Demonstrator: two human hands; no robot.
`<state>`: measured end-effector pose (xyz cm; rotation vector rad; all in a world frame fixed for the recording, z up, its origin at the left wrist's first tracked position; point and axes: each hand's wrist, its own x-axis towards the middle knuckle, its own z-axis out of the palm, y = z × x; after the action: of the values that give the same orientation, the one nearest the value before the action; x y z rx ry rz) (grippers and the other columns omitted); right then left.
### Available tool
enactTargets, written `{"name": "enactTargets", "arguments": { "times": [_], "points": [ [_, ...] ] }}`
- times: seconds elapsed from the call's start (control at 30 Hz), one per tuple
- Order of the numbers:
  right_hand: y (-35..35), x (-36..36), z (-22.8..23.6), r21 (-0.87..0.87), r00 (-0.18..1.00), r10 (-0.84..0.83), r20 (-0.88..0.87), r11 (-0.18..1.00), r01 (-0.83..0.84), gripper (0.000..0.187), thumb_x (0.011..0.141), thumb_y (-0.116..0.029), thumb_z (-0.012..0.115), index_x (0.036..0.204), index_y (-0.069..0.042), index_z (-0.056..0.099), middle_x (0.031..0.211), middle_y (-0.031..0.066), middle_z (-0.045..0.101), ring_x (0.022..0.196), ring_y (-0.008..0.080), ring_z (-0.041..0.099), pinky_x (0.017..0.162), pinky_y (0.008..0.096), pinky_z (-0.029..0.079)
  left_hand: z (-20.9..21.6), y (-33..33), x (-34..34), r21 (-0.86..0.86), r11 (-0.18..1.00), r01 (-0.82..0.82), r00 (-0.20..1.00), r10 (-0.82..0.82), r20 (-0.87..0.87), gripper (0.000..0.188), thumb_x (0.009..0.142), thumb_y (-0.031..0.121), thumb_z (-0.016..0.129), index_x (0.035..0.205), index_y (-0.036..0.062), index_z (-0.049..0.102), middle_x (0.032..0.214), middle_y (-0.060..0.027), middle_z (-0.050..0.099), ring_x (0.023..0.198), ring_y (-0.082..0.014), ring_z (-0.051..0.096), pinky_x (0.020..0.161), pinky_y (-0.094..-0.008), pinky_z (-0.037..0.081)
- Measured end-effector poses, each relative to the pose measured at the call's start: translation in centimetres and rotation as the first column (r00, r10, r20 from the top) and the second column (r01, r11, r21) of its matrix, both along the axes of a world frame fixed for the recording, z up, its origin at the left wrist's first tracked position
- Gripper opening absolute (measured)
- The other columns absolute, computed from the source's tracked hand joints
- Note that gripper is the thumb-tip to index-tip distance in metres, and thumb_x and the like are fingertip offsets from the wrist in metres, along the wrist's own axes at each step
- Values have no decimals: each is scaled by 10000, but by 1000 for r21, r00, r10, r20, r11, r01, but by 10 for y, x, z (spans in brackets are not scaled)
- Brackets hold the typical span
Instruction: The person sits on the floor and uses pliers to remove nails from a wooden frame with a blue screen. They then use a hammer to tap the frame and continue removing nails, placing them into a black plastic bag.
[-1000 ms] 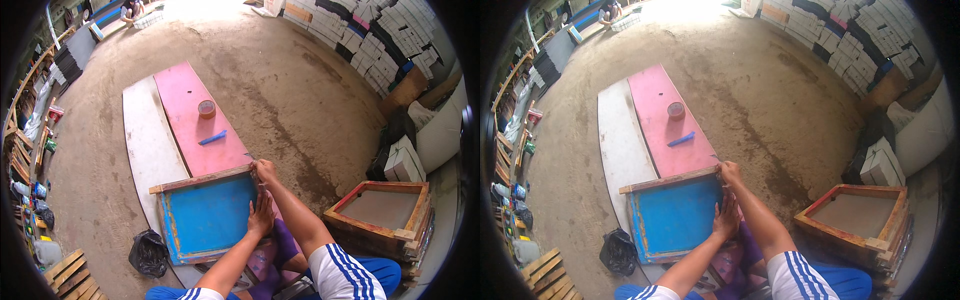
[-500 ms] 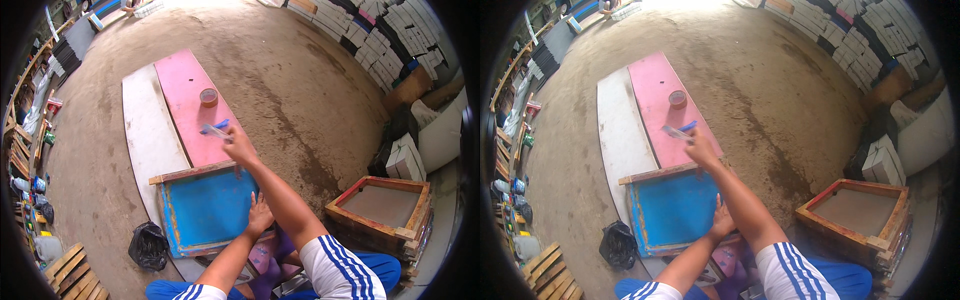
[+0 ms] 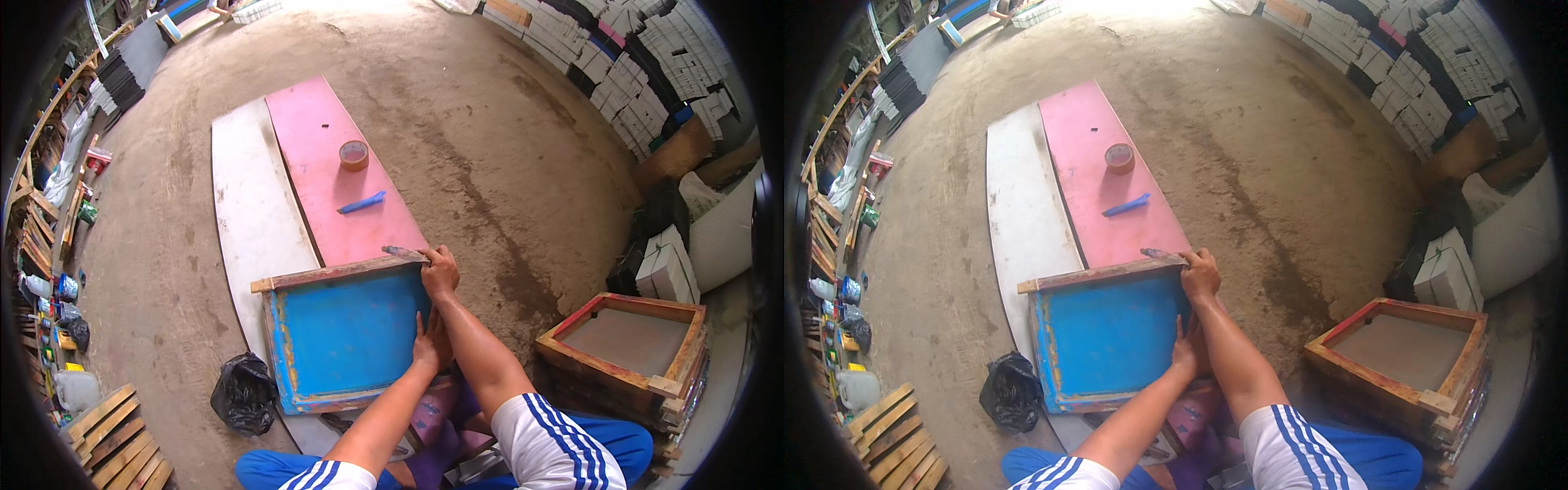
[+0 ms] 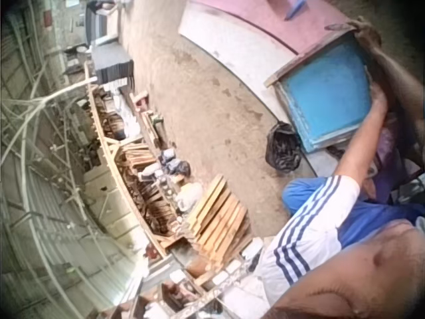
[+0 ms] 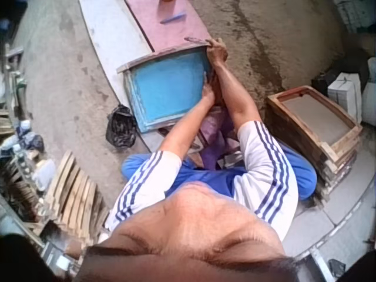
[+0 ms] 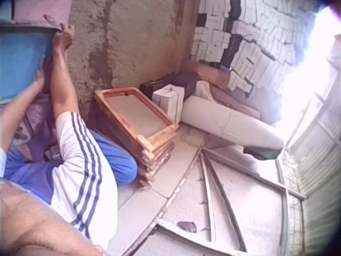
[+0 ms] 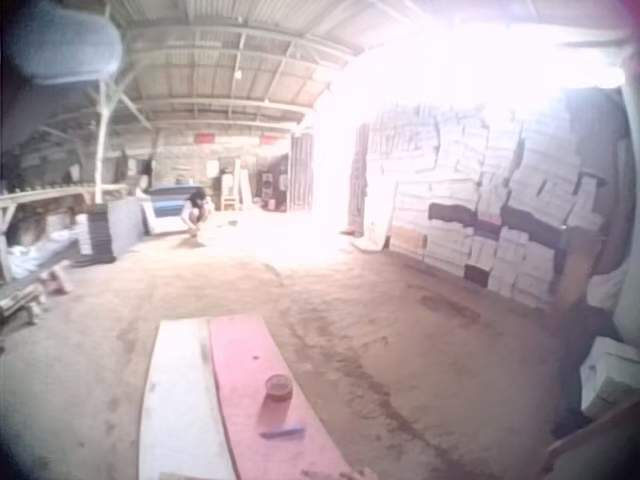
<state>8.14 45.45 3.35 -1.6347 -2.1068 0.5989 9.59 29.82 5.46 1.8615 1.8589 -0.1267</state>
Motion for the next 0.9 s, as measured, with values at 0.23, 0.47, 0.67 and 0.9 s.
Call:
{"name": "enactTargets", "arguments": {
  "times": [0.23, 0.47, 0.67, 0.9],
  "points": [
    [8, -8, -6, 73, 993, 53, 108, 995, -61, 143, 927, -85, 593, 1061, -114, 634, 1111, 89, 617, 1093, 307, 637, 913, 463, 533, -1, -1, -1, 3, 1000, -4, 1000, 3, 30, 798, 1041, 416, 443, 1678, 76, 103, 1756, -136, 66, 1623, -343, -43, 1252, -677, 23],
    [15, 0, -10, 95, 949, 230, 217, 962, -255, 174, 935, -69, 514, 1091, -77, 593, 1098, 134, 608, 1061, 354, 632, 884, 469, 554, -15, -2, 2, 87, 994, -59, 997, 55, 45, 764, 1045, 412, 461, 1669, 82, 171, 1751, -130, 106, 1625, -323, 30, 1262, -653, 67],
    [33, 24, 2, 117, 924, 381, -21, 919, -376, 162, 890, -69, 645, 1052, -85, 648, 1091, 121, 626, 988, 350, 675, 824, 475, 554, -42, -5, 9, 283, 933, -221, 960, 158, 230, 728, 1065, 423, 460, 1663, 95, 207, 1751, -120, 110, 1622, -305, 83, 1258, -662, 90],
    [55, 29, 5, 115, 760, 597, 257, 762, -637, 196, 880, -102, 634, 1074, -115, 618, 1039, 135, 639, 990, 368, 689, 797, 476, 570, -38, -6, 9, 306, 929, -208, 966, 145, 215, 708, 1069, 419, 454, 1655, 93, 227, 1747, -124, 126, 1619, -313, 99, 1242, -680, 147]
  ]
}}
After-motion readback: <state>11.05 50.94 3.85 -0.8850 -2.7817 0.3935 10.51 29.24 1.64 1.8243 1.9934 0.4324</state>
